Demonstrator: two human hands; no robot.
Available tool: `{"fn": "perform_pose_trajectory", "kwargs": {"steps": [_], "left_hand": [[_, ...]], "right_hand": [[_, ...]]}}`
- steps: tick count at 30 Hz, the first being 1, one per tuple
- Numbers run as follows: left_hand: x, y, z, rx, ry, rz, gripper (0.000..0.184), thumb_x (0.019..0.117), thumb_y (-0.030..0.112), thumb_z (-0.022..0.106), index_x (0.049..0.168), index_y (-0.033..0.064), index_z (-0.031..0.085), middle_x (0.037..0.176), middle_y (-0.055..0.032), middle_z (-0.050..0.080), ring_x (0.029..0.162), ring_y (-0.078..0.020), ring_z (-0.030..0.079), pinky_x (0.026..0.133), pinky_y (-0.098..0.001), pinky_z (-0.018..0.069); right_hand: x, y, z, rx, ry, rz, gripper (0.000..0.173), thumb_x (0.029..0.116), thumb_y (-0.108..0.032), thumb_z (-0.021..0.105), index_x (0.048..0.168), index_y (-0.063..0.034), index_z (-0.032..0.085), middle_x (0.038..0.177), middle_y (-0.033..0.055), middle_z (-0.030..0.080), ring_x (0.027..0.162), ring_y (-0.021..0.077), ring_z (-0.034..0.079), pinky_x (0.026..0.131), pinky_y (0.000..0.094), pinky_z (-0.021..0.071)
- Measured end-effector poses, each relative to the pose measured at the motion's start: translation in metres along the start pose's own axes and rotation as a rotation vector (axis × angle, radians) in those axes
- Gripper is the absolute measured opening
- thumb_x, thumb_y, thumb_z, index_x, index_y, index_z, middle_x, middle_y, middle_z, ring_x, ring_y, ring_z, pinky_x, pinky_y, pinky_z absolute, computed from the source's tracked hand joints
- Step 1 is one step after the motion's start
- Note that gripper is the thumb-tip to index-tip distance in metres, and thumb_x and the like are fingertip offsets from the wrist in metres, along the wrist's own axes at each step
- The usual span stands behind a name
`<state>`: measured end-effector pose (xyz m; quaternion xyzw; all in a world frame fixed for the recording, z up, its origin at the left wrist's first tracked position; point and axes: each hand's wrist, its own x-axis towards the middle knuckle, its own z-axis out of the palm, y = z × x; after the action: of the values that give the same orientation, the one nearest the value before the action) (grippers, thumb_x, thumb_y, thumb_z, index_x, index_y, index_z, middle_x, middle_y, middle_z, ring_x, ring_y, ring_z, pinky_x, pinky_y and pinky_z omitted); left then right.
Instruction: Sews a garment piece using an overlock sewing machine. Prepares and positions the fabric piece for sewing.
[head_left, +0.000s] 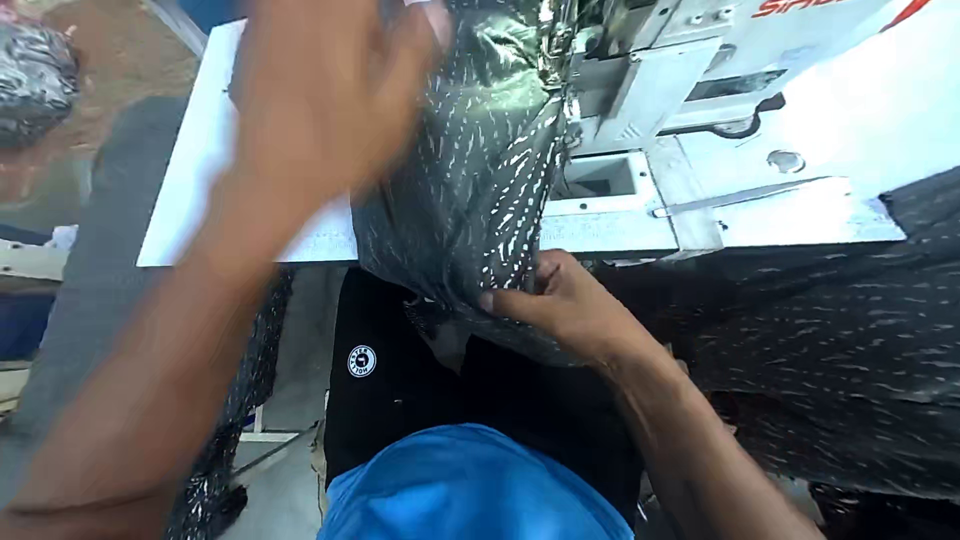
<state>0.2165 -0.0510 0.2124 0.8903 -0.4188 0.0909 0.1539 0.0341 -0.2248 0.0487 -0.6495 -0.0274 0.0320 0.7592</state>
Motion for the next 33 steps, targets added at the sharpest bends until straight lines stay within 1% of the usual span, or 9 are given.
{"fn": "perform_pose_trajectory", "kwargs": {"steps": [2,6,13,17,20,24,27,29,33], "left_hand": [[-0.055,0.044,0.054,-0.161,-0.195,-0.075,0.055,0.1013,0.047,0.056,0.139,0.0072,0.053,0.109,-0.0094,0.069,0.09,-0.0223,0.07,0.075,-0.0483,0.0604],[-0.129,0.055,0.112,-0.377,-0.23,-0.245,0.044,0.0964,0.043,0.065,0.127,0.0118,0.06,0.1,-0.0011,0.071,0.081,-0.0138,0.07,0.067,-0.0409,0.0602],[-0.133,0.014,-0.006,-0.34,-0.5,-0.108,0.047,0.0965,0.051,0.06,0.128,0.0157,0.059,0.099,0.0051,0.069,0.085,-0.0043,0.068,0.07,-0.0287,0.0608],[-0.158,-0.006,-0.021,-0.049,-0.831,-0.058,0.038,0.0975,0.052,0.052,0.115,0.02,0.063,0.08,0.0034,0.063,0.075,-0.0143,0.065,0.063,-0.0436,0.0543],[-0.192,-0.038,0.028,-0.195,-1.016,-0.234,0.039,0.1018,0.042,0.06,0.129,0.0145,0.062,0.106,-0.0071,0.071,0.098,-0.0237,0.069,0.086,-0.0534,0.0551],[-0.247,-0.036,0.091,-0.261,-0.579,-0.296,0.037,0.1016,0.016,0.059,0.138,0.0086,0.059,0.13,-0.0142,0.065,0.113,-0.0325,0.067,0.092,-0.0583,0.0554],[-0.273,0.023,0.089,-0.638,-0.275,-0.308,0.053,0.0967,0.043,0.065,0.132,0.0046,0.057,0.114,-0.0067,0.067,0.093,-0.0142,0.069,0.076,-0.0362,0.0615],[-0.292,0.055,0.09,-0.547,-0.239,-0.241,0.059,0.0856,0.055,0.074,0.119,0.0079,0.064,0.105,-0.0034,0.068,0.091,-0.0144,0.068,0.071,-0.0374,0.061],[-0.323,0.036,0.073,-0.312,-0.311,-0.229,0.018,0.0888,0.029,0.071,0.096,0.0117,0.072,0.106,-0.005,0.068,0.095,-0.0214,0.069,0.073,-0.0451,0.0606]], "right_hand": [[-0.009,0.019,0.001,-0.088,-0.024,0.0,0.008,0.0862,-0.007,0.074,0.094,-0.0099,0.077,0.082,-0.0003,0.075,0.072,0.0076,0.07,0.065,0.0269,0.0614],[-0.025,0.04,0.002,-0.393,-0.125,0.012,0.014,0.0811,-0.019,0.077,0.095,-0.0178,0.074,0.079,-0.0088,0.072,0.07,0.0012,0.068,0.062,0.0264,0.0603],[0.011,0.077,0.137,-0.096,-0.441,-0.442,0.035,0.0742,-0.012,0.086,0.104,-0.0018,0.072,0.093,0.004,0.072,0.087,0.0028,0.068,0.073,0.0172,0.0567],[-0.02,0.047,0.177,-0.267,-0.726,0.21,0.027,0.0904,-0.003,0.073,0.114,0.0088,0.068,0.107,0.0207,0.069,0.1,0.0189,0.065,0.093,0.0328,0.0503],[-0.05,0.138,0.151,-0.31,-0.547,-0.076,0.032,0.0874,-0.018,0.079,0.109,0.0035,0.072,0.101,0.0173,0.072,0.094,0.02,0.07,0.087,0.0348,0.056],[-0.081,0.153,0.12,-0.785,-0.289,-0.033,0.036,0.0912,-0.032,0.074,0.11,-0.0016,0.074,0.105,0.0172,0.074,0.1,0.0303,0.07,0.091,0.0518,0.0538],[-0.086,0.127,0.125,-0.889,-0.129,-0.192,0.028,0.0901,-0.028,0.073,0.103,-0.0034,0.074,0.097,0.0137,0.074,0.092,0.0252,0.071,0.084,0.0449,0.0557],[-0.078,0.085,0.137,-0.855,-0.168,-0.09,0.023,0.0873,-0.018,0.076,0.103,-0.0016,0.073,0.095,0.0143,0.073,0.093,0.023,0.07,0.084,0.041,0.0555],[-0.056,0.086,0.151,-0.786,-0.169,-0.117,0.03,0.0868,-0.027,0.078,0.109,-0.0082,0.073,0.103,0.0088,0.074,0.099,0.0202,0.07,0.09,0.0454,0.0567]]}}
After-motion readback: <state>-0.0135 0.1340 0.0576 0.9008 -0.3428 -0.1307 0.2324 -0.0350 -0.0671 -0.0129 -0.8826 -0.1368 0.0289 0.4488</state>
